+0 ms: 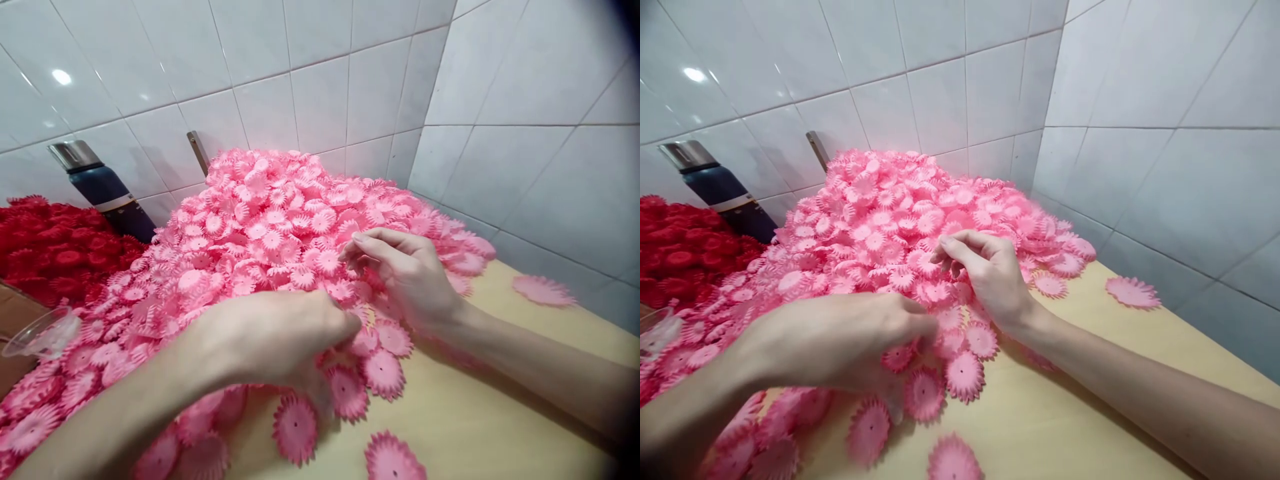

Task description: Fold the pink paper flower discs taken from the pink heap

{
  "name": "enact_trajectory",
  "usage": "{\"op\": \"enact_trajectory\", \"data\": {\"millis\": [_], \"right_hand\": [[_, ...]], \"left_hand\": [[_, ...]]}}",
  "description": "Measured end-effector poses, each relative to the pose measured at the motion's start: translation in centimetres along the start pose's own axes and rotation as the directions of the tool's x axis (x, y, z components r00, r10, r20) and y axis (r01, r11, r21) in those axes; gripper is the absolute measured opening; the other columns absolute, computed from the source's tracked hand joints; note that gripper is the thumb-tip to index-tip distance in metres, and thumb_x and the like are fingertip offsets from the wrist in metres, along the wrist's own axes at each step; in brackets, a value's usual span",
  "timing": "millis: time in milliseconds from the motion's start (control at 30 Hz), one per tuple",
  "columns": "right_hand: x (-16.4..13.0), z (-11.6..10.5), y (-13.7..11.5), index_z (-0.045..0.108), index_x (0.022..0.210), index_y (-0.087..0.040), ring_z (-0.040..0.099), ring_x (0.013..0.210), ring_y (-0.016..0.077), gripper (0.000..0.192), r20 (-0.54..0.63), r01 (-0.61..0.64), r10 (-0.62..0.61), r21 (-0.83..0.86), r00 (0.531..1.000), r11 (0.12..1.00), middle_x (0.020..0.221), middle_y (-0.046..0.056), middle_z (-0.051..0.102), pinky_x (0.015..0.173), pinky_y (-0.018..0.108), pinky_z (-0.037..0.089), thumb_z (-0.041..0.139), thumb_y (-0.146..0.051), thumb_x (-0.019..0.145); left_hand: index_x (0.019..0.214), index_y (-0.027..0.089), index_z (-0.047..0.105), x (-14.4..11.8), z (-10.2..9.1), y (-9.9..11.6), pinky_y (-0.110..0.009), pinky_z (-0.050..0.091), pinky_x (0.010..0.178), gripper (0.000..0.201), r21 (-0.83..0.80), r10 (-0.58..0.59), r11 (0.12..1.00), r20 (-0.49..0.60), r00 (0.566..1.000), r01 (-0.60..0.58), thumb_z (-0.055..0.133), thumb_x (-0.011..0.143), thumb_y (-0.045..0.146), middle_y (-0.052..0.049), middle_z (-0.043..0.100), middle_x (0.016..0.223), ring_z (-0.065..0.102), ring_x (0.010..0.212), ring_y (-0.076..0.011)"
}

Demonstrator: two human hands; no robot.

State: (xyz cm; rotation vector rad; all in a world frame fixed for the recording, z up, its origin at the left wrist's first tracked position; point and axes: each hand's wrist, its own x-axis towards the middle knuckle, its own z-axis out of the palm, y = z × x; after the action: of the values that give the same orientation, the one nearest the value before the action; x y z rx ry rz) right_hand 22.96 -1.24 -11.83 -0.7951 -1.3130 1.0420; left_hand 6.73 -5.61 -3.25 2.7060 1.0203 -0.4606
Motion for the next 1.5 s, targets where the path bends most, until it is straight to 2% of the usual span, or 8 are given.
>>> {"op": "enact_trajectory", "data": {"millis": [133, 267, 433, 600, 767, 1167, 1333, 1500], "right_hand": [[0.0, 0.2, -0.2, 0.071, 0.07, -0.023, 0.061, 0.072, 0.0171, 0.019, 0.011, -0.005, 0.005, 0.021, 1.0, 1.0, 0.073, 0.002, 0.067, 0.068, 0.03, 0.049, 0.065, -0.032, 0.085], [0.0, 0.2, -0.1, 0.071, 0.069, -0.024, 0.061, 0.072, 0.0165, 0.018, 0.006, -0.01, 0.009, 0.04, 1.0, 0.999, 0.074, 0.002, 0.067, 0.07, 0.03, 0.049, 0.065, -0.03, 0.085], [0.0, 0.1, -0.1, 0.072, 0.072, -0.023, 0.063, 0.073, 0.0163, 0.018, 0.031, 0.001, -0.002, 0.053, 1.0, 0.999, 0.075, 0.002, 0.068, 0.071, 0.03, 0.051, 0.065, -0.031, 0.086], [-0.2, 0.3, -0.5, 0.072, 0.077, -0.02, 0.065, 0.073, 0.0147, 0.013, 0.129, -0.004, 0.0, 0.028, 0.992, 1.0, 0.077, 0.002, 0.071, 0.07, 0.028, 0.054, 0.071, -0.032, 0.081], [-0.5, 0.5, -0.6, 0.072, 0.087, -0.019, 0.068, 0.078, 0.0147, 0.018, 0.143, -0.007, 0.0, 0.048, 0.99, 0.999, 0.086, 0.002, 0.073, 0.073, 0.027, 0.057, 0.079, -0.028, 0.072], [0.1, 0.4, -0.3, 0.072, 0.088, -0.019, 0.064, 0.066, 0.0105, 0.014, 0.071, -0.003, -0.001, 0.057, 0.997, 0.998, 0.075, 0.001, 0.069, 0.062, 0.022, 0.055, 0.065, -0.031, 0.087], [0.2, 0.4, -0.4, 0.071, 0.09, -0.02, 0.069, 0.077, 0.0138, 0.019, 0.135, -0.041, 0.013, 0.203, 0.991, 0.978, 0.086, 0.002, 0.073, 0.073, 0.027, 0.058, 0.079, -0.026, 0.074], [0.4, 0.3, 0.0, 0.072, 0.088, -0.019, 0.071, 0.083, 0.0182, 0.016, 0.065, -0.067, 0.059, 0.126, 0.996, 0.99, 0.088, 0.005, 0.075, 0.08, 0.033, 0.058, 0.077, -0.026, 0.074]], "left_hand": [[0.076, 0.019, 0.058, 0.1, 0.0, -1.3, -0.021, 0.026, 0.034, 0.017, 0.089, -0.117, 0.989, -0.032, 0.993, 0.119, 0.074, 0.071, 0.025, 0.001, 0.06, 0.07, 0.051, 0.049, -0.0117], [0.079, 0.019, 0.059, 0.2, 0.2, -1.4, -0.021, 0.024, 0.032, 0.02, 0.096, -0.088, 0.991, -0.022, 0.996, 0.089, 0.074, 0.07, 0.028, 0.001, 0.058, 0.064, 0.046, 0.045, -0.0109], [0.096, 0.019, 0.061, -0.8, -1.0, -2.6, -0.021, 0.039, 0.04, 0.022, -0.036, -0.067, 0.998, -0.213, 0.975, 0.061, 0.068, 0.075, 0.022, -0.003, 0.065, 0.077, 0.057, 0.055, -0.0131], [0.107, 0.016, 0.062, -0.5, -1.6, -3.9, -0.025, 0.056, 0.072, 0.026, -0.248, -0.066, 0.965, -0.539, 0.839, -0.083, 0.066, 0.081, 0.018, -0.005, 0.069, 0.098, 0.066, 0.085, -0.0154], [0.106, 0.014, 0.066, 0.6, -1.0, -4.0, -0.025, 0.058, 0.074, 0.026, -0.256, -0.071, 0.955, -0.688, 0.722, -0.15, 0.07, 0.081, 0.019, -0.005, 0.068, 0.093, 0.066, 0.082, -0.0135], [0.087, 0.015, 0.067, 1.1, -1.0, -4.9, -0.024, 0.052, 0.063, 0.006, -0.396, -0.19, 0.912, -0.638, 0.746, -0.107, 0.064, 0.085, 0.02, -0.003, 0.067, 0.085, 0.061, 0.078, -0.014], [0.082, 0.014, 0.065, 2.0, -1.4, -4.9, -0.027, 0.05, 0.064, 0.007, -0.415, -0.22, 0.908, -0.6, 0.769, -0.064, 0.063, 0.084, 0.021, -0.003, 0.067, 0.08, 0.059, 0.074, -0.0146], [0.087, 0.014, 0.064, 1.9, -1.1, -4.7, -0.028, 0.053, 0.067, 0.018, -0.702, -0.292, 0.695, -0.47, 0.833, -0.153, 0.062, 0.086, 0.032, -0.005, 0.066, 0.086, 0.063, 0.078, -0.0158]]}}
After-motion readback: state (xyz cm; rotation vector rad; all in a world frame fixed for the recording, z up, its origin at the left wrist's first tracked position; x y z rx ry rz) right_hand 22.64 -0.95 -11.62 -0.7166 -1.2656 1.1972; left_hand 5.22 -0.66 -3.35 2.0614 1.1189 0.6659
